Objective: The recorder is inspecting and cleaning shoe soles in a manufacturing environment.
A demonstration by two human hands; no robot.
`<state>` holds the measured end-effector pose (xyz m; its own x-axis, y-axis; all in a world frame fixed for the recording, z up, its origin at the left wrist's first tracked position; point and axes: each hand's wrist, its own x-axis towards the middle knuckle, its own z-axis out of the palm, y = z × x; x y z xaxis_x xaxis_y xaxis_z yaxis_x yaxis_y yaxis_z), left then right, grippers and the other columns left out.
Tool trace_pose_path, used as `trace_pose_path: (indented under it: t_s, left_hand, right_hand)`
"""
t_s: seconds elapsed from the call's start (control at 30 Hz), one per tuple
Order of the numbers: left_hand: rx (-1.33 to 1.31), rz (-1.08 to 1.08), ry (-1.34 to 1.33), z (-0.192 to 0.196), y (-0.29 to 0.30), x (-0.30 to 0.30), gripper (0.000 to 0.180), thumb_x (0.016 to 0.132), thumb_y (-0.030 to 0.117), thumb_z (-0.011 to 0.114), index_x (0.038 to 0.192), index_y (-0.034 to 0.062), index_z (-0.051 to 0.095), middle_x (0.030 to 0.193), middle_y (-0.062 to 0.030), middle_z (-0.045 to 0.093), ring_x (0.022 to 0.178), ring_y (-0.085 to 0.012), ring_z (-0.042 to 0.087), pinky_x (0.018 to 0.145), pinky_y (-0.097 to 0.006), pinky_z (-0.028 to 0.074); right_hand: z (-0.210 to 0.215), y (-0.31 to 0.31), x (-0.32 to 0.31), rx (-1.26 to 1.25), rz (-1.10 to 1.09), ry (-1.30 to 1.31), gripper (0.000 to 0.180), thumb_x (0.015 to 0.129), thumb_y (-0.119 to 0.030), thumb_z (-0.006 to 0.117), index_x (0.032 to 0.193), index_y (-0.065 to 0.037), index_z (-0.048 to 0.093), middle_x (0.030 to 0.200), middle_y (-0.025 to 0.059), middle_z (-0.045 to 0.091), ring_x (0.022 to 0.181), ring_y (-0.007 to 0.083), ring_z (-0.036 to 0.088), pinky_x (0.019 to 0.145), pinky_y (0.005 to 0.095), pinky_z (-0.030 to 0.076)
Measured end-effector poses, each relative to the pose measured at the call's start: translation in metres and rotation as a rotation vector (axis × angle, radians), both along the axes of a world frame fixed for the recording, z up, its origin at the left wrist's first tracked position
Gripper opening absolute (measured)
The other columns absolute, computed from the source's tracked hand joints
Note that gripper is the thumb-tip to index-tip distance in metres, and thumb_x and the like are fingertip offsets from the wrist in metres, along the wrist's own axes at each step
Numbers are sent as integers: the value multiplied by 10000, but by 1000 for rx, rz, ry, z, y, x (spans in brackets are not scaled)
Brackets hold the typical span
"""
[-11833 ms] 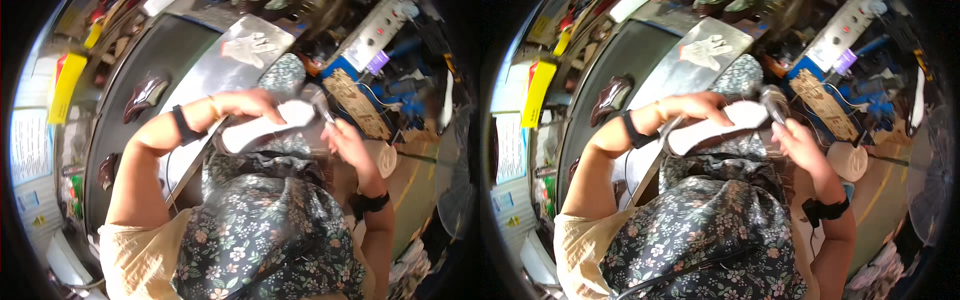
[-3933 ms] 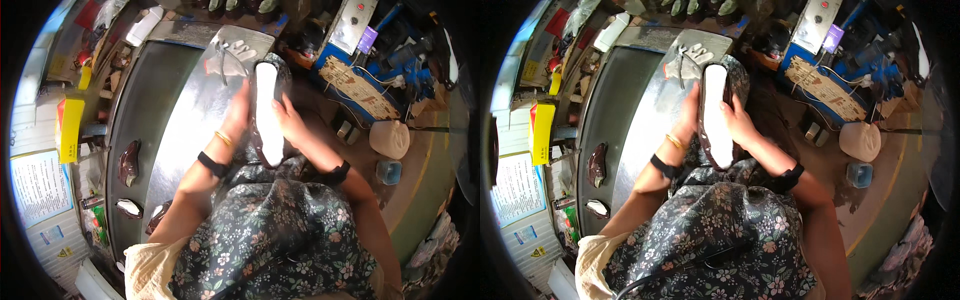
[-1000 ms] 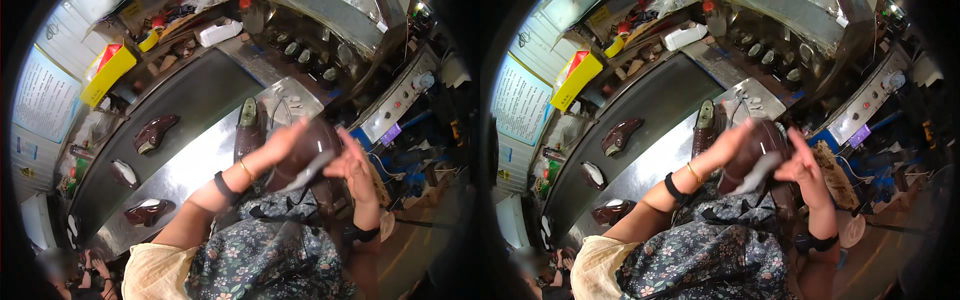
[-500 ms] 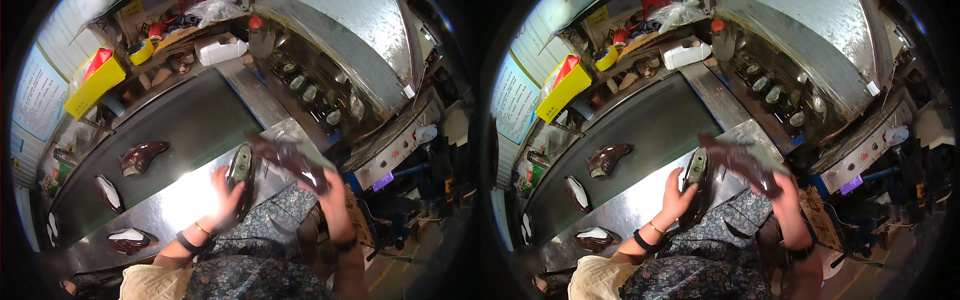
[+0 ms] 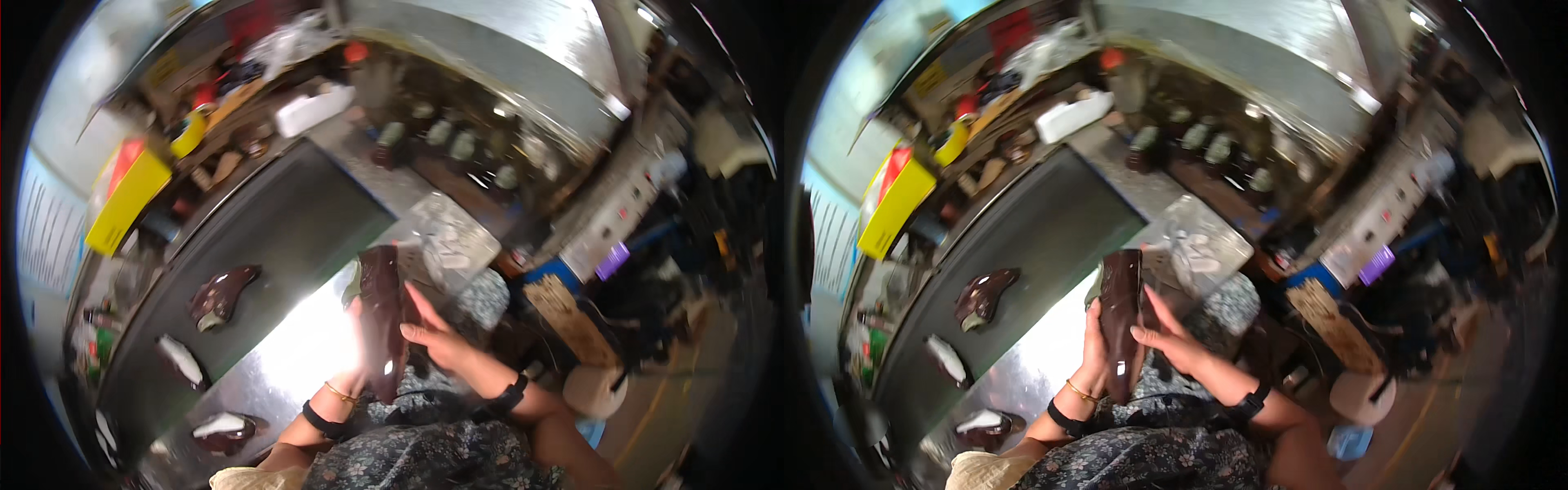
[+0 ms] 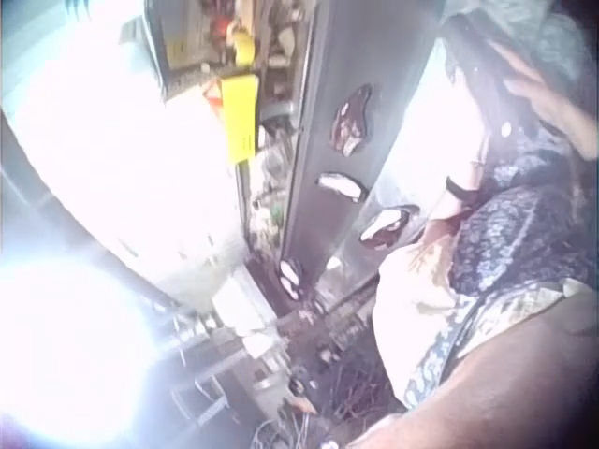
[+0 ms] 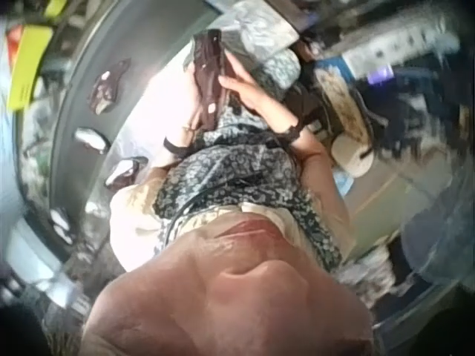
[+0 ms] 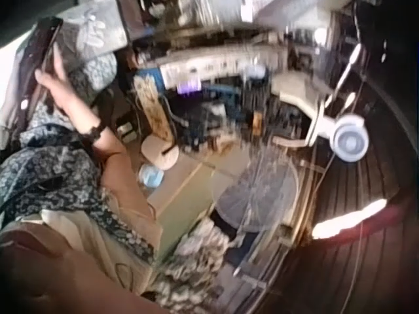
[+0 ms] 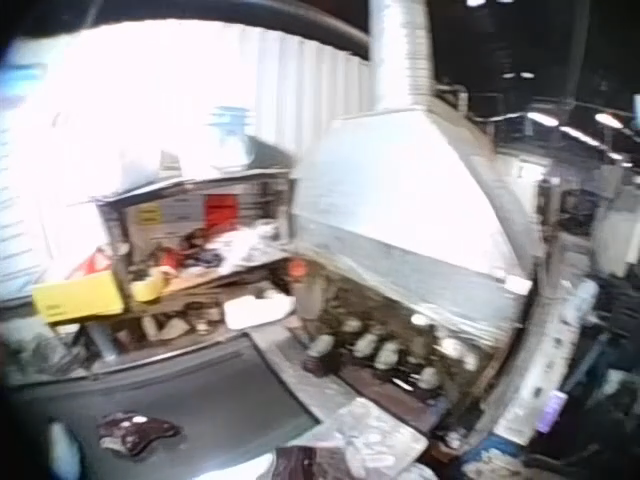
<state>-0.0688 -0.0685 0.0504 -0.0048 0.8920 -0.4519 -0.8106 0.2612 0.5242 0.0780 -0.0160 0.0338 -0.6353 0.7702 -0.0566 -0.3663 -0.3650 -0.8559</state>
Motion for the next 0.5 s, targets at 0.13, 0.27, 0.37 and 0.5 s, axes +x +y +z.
trace_pose_path:
  t_s: [0.13,0.27,0.37,0.5]
  left_hand:
    - [345,-261,484,13,10,79,552,991,287,531,1429,9,341,1403,-106,441,1264,-211,428,1073,-316,331]
    - [671,-578,665,4,-10,101,606,893,74,669,1414,-12,373,1342,-117,501,1264,-192,480,1056,-330,379]
    - [524,-626,763,-18,-33,79,373,902,61,652,1257,-12,563,1156,-73,631,1084,-141,588,942,-272,457]
    - [245,-576,790,-47,-53,45,243,929,53,621,1162,-12,608,1034,-28,669,967,-103,600,879,-237,466]
  right_hand:
    - [55,-27,103,-273,-329,9,794,800,-126,589,1506,-42,236,1371,98,480,1240,184,468,1044,323,369]
    - [108,-54,248,131,-749,-396,726,769,-145,638,1442,-27,393,1364,100,503,1201,179,505,1014,315,395]
    - [135,-65,354,539,-1065,-960,688,729,-160,721,1369,-28,507,1360,93,512,1204,175,502,1006,282,386]
    - [165,-45,475,597,-1393,-1329,673,684,-232,774,1303,-54,579,1206,131,591,1126,211,559,949,310,427]
